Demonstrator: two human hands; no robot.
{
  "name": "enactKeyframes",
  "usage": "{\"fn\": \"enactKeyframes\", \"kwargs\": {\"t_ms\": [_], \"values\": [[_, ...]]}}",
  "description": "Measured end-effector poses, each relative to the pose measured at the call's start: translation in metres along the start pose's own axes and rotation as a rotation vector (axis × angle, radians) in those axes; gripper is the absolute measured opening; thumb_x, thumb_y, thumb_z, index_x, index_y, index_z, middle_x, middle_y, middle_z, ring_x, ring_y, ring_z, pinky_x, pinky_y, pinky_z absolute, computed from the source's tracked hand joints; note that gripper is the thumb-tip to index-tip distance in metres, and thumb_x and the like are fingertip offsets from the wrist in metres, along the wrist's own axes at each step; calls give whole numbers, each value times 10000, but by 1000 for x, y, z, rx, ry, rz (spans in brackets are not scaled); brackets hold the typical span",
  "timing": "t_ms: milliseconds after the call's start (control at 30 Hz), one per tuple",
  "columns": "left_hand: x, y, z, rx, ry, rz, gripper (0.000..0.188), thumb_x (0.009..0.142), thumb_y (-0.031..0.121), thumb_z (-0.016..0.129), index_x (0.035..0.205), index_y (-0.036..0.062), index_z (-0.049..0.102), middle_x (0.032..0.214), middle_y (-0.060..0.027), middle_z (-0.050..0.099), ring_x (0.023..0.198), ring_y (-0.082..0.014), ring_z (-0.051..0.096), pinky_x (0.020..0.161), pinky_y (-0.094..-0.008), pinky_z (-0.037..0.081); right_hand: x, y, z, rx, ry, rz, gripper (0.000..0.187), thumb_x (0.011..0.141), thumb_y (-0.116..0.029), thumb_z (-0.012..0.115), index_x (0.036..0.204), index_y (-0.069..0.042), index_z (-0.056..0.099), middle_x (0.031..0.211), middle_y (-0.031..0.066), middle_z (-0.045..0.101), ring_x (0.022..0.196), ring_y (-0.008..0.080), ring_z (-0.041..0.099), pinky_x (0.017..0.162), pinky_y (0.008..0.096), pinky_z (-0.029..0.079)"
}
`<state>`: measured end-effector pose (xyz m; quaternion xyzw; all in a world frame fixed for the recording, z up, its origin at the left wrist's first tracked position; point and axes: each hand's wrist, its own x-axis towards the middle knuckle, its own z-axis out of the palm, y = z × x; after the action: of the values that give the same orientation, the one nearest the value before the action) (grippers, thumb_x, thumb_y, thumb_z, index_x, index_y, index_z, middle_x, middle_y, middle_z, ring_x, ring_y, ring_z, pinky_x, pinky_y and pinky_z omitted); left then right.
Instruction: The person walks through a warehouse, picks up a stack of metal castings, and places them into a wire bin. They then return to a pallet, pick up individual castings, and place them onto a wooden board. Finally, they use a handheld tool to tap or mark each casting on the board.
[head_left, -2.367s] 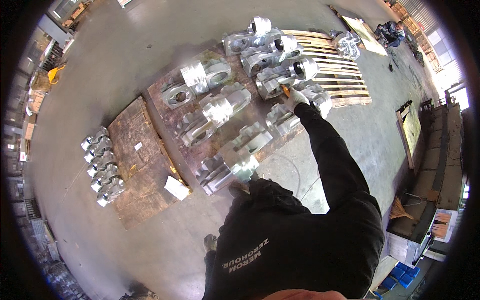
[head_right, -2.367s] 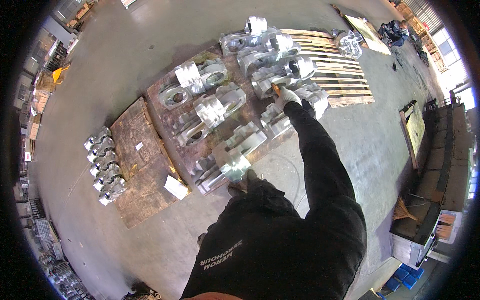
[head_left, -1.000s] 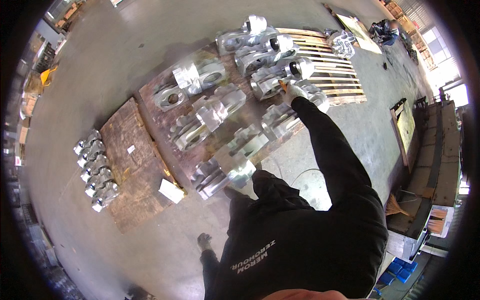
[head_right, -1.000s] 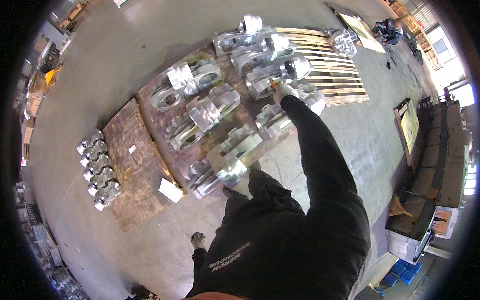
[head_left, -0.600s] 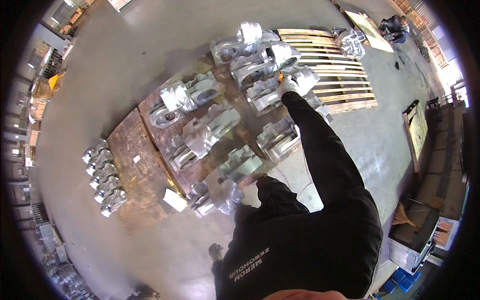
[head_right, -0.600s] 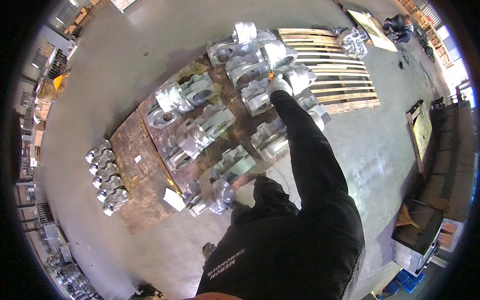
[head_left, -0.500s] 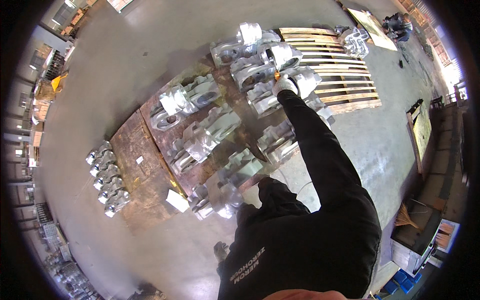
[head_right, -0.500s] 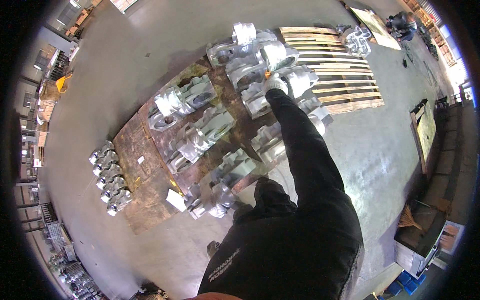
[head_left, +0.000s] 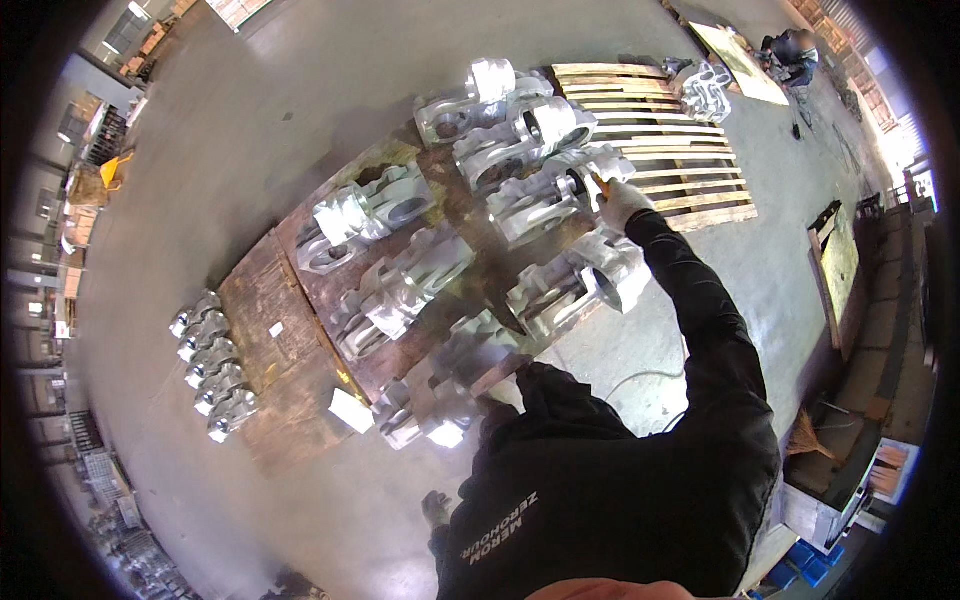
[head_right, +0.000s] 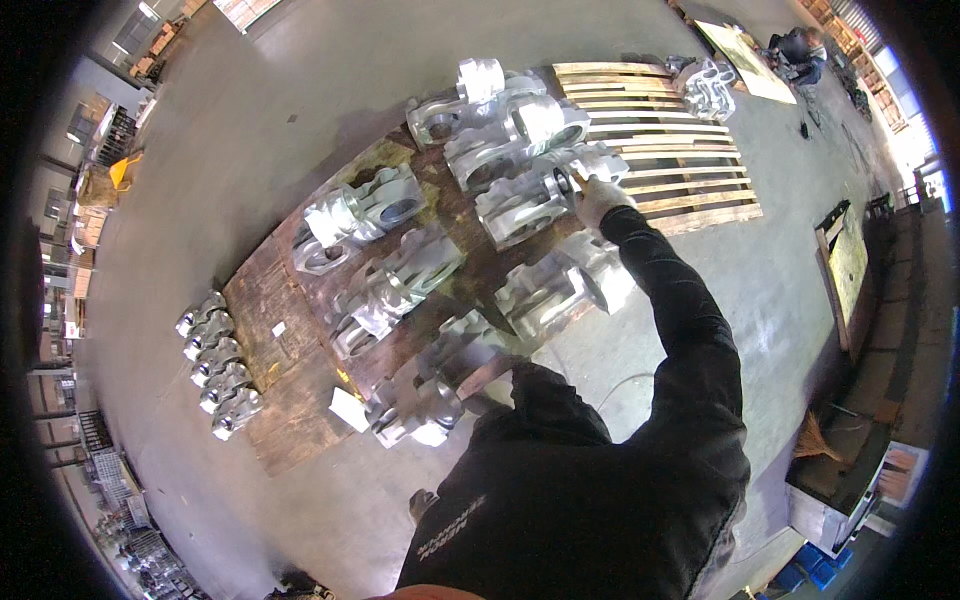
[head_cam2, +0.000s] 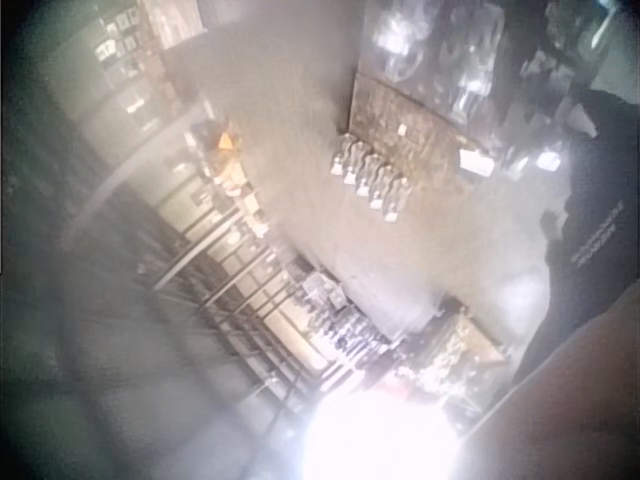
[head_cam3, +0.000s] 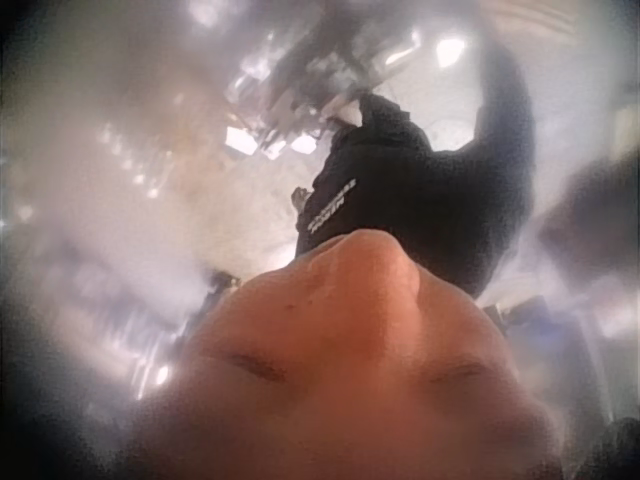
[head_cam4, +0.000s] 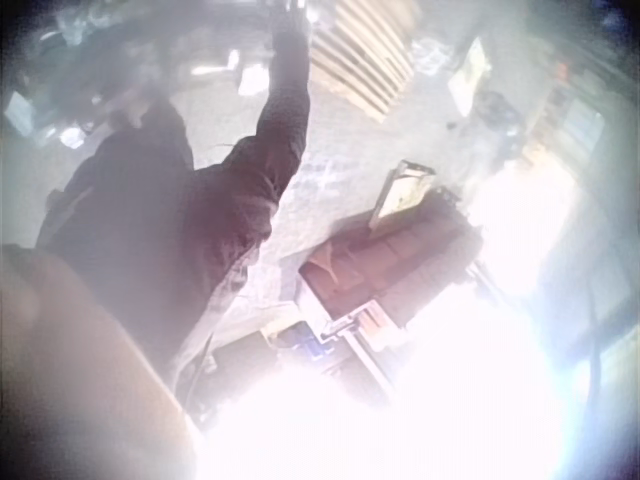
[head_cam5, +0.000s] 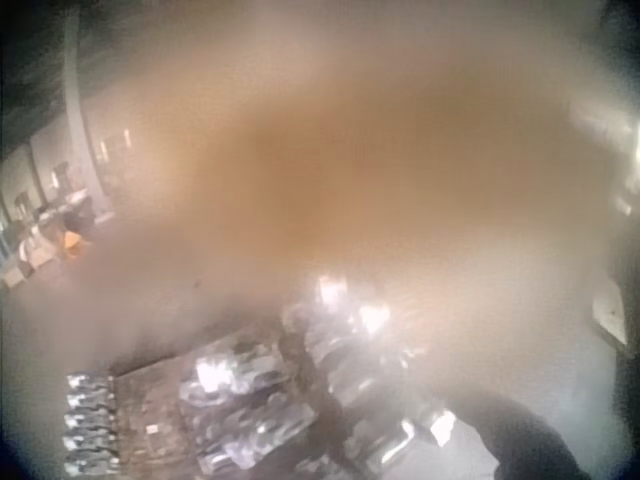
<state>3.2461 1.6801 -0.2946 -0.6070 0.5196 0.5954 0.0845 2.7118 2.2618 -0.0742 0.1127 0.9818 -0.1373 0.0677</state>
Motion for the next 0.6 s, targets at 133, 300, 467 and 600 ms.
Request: {"fn": "enactKeyframes", "kwargs": {"t_ms": [133,300,467,600], "values": [[-19,10,11,6,14,-4,297,899,247,608,1133,83,528,882,-108,640,732,-213,627,583,-310,448,47,57,-9,-20,23,-49,351,842,-315,577,1034,-26,634,864,272,652,855,425,643,780,498,498],[-32,14,19,136,-55,65,398,893,326,631,1191,82,532,1039,-165,622,908,-295,606,736,-442,509,126,105,43,12,42,11,362,844,-325,583,1068,-42,613,919,259,659,903,422,637,805,488,497],[-30,20,14,181,-33,142,406,916,343,607,1202,65,530,1025,-167,632,832,-292,627,716,-444,515,150,125,67,33,102,272,368,867,-325,568,1096,-37,561,961,235,672,962,408,640,835,475,509],[-35,23,15,173,-47,198,387,921,324,595,1186,48,536,1008,-176,635,782,-287,634,713,-431,521,141,137,65,94,215,277,370,865,-335,552,1049,-16,581,931,255,668,938,423,642,812,490,510]]}}
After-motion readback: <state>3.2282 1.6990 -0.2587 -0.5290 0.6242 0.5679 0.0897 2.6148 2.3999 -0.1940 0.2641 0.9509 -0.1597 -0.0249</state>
